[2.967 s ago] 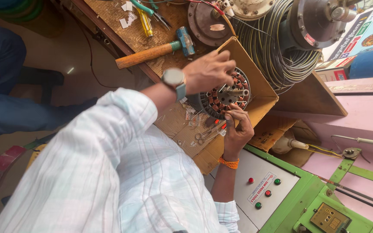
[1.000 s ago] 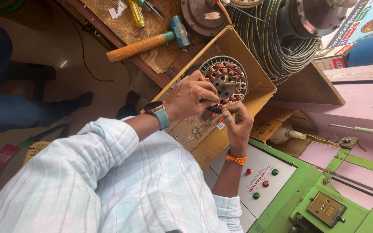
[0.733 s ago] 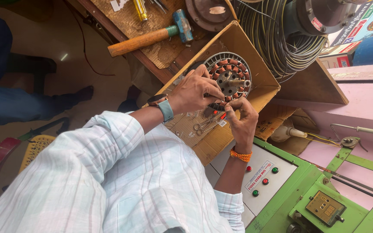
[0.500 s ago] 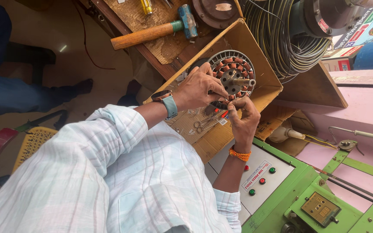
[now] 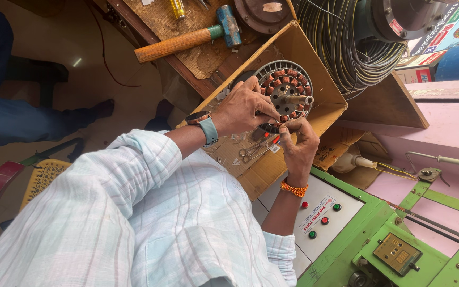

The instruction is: The person works on a motor stator placed in a cardboard box, using shears to cut and trim white insulating material and inserting it into the stator slots. The person repeatedly cuts small pieces and tucks them into the copper windings.

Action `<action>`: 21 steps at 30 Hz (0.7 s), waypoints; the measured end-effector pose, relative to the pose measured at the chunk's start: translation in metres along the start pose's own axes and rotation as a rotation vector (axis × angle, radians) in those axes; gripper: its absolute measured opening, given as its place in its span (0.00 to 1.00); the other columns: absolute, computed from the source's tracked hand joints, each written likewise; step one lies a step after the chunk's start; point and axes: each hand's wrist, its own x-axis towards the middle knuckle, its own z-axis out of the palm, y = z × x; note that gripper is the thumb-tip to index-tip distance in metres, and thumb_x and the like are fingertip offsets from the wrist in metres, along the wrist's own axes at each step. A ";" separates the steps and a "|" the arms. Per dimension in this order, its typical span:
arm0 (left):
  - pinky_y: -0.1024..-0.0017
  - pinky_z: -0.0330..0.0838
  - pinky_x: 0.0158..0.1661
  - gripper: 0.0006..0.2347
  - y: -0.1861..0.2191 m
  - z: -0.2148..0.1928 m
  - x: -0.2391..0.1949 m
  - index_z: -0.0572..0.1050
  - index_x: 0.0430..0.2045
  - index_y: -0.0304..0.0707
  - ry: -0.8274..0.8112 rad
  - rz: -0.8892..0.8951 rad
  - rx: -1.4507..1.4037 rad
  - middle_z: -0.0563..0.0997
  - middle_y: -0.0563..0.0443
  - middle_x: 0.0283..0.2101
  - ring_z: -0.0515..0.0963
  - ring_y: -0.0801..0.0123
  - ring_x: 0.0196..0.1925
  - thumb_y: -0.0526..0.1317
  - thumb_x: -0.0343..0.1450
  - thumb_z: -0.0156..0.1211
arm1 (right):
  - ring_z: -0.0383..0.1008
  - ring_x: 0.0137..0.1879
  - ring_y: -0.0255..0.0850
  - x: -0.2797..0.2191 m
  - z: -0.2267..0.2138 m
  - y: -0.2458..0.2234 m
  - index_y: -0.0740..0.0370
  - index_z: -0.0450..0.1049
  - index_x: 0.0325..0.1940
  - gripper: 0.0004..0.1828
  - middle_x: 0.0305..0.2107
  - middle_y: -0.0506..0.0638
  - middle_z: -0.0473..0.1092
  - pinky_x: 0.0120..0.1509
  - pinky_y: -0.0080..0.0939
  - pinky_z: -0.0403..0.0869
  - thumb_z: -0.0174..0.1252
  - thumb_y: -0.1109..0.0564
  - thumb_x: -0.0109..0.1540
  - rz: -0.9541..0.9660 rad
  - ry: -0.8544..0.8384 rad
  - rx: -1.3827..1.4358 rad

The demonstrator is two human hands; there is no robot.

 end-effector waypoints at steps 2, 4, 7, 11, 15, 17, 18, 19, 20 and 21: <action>0.67 0.62 0.53 0.06 -0.001 0.001 0.000 0.87 0.33 0.64 0.008 0.014 -0.002 0.85 0.74 0.35 0.68 0.69 0.47 0.49 0.64 0.72 | 0.71 0.43 0.33 0.000 0.000 0.000 0.68 0.71 0.35 0.03 0.34 0.48 0.72 0.55 0.34 0.72 0.59 0.69 0.62 -0.005 0.004 0.007; 0.66 0.61 0.53 0.06 -0.001 0.000 -0.001 0.87 0.33 0.64 0.012 0.033 -0.003 0.85 0.73 0.36 0.68 0.69 0.47 0.48 0.65 0.72 | 0.71 0.44 0.33 -0.001 0.000 0.000 0.68 0.71 0.35 0.03 0.34 0.48 0.72 0.55 0.34 0.73 0.59 0.69 0.62 -0.004 0.006 0.012; 0.66 0.61 0.54 0.06 -0.001 0.000 -0.001 0.87 0.33 0.63 0.024 0.035 0.002 0.85 0.73 0.36 0.69 0.69 0.47 0.49 0.65 0.73 | 0.72 0.44 0.33 -0.001 0.001 0.000 0.68 0.71 0.35 0.03 0.34 0.48 0.72 0.56 0.34 0.73 0.59 0.69 0.61 -0.002 0.007 0.006; 0.66 0.61 0.53 0.06 0.001 -0.001 -0.001 0.87 0.33 0.63 0.012 0.029 0.001 0.85 0.73 0.36 0.69 0.69 0.47 0.48 0.65 0.72 | 0.71 0.43 0.33 0.000 0.001 -0.002 0.68 0.72 0.35 0.03 0.34 0.47 0.72 0.55 0.33 0.73 0.59 0.69 0.61 -0.001 0.010 -0.025; 0.65 0.61 0.53 0.06 0.003 -0.002 0.000 0.87 0.32 0.62 0.009 0.027 0.009 0.86 0.72 0.36 0.69 0.69 0.47 0.48 0.64 0.72 | 0.71 0.41 0.32 0.002 0.003 -0.004 0.68 0.72 0.35 0.05 0.33 0.47 0.71 0.51 0.33 0.73 0.62 0.68 0.62 0.039 -0.004 -0.052; 0.65 0.61 0.53 0.06 0.004 -0.003 0.000 0.87 0.32 0.62 0.006 0.025 0.014 0.86 0.72 0.36 0.69 0.68 0.47 0.48 0.64 0.72 | 0.71 0.41 0.32 0.003 0.004 -0.008 0.68 0.72 0.36 0.05 0.34 0.47 0.71 0.51 0.33 0.73 0.63 0.67 0.63 0.032 -0.002 -0.077; 0.65 0.61 0.53 0.06 0.004 -0.004 0.001 0.87 0.32 0.62 -0.004 0.016 0.011 0.86 0.72 0.36 0.69 0.68 0.47 0.48 0.64 0.72 | 0.72 0.41 0.32 0.004 0.004 -0.010 0.68 0.72 0.36 0.05 0.34 0.47 0.71 0.51 0.33 0.73 0.63 0.67 0.63 0.029 -0.001 -0.089; 0.65 0.61 0.53 0.06 0.004 -0.003 0.001 0.87 0.32 0.62 -0.012 0.005 0.007 0.86 0.72 0.36 0.69 0.68 0.47 0.48 0.65 0.72 | 0.72 0.41 0.33 0.003 0.005 -0.013 0.68 0.74 0.37 0.05 0.34 0.48 0.72 0.51 0.34 0.73 0.64 0.66 0.64 0.026 0.014 -0.111; 0.65 0.61 0.53 0.06 0.005 -0.003 0.000 0.87 0.32 0.62 -0.007 0.009 0.012 0.86 0.72 0.36 0.69 0.68 0.47 0.48 0.65 0.72 | 0.73 0.41 0.33 0.001 0.006 -0.017 0.68 0.75 0.37 0.05 0.34 0.48 0.73 0.51 0.34 0.73 0.65 0.65 0.64 0.024 0.029 -0.134; 0.65 0.61 0.52 0.05 0.006 -0.004 0.000 0.87 0.32 0.62 0.000 0.013 0.017 0.86 0.71 0.35 0.69 0.69 0.47 0.48 0.64 0.72 | 0.74 0.42 0.34 0.000 0.007 -0.021 0.68 0.76 0.38 0.05 0.34 0.48 0.74 0.51 0.35 0.74 0.66 0.64 0.64 0.019 0.043 -0.156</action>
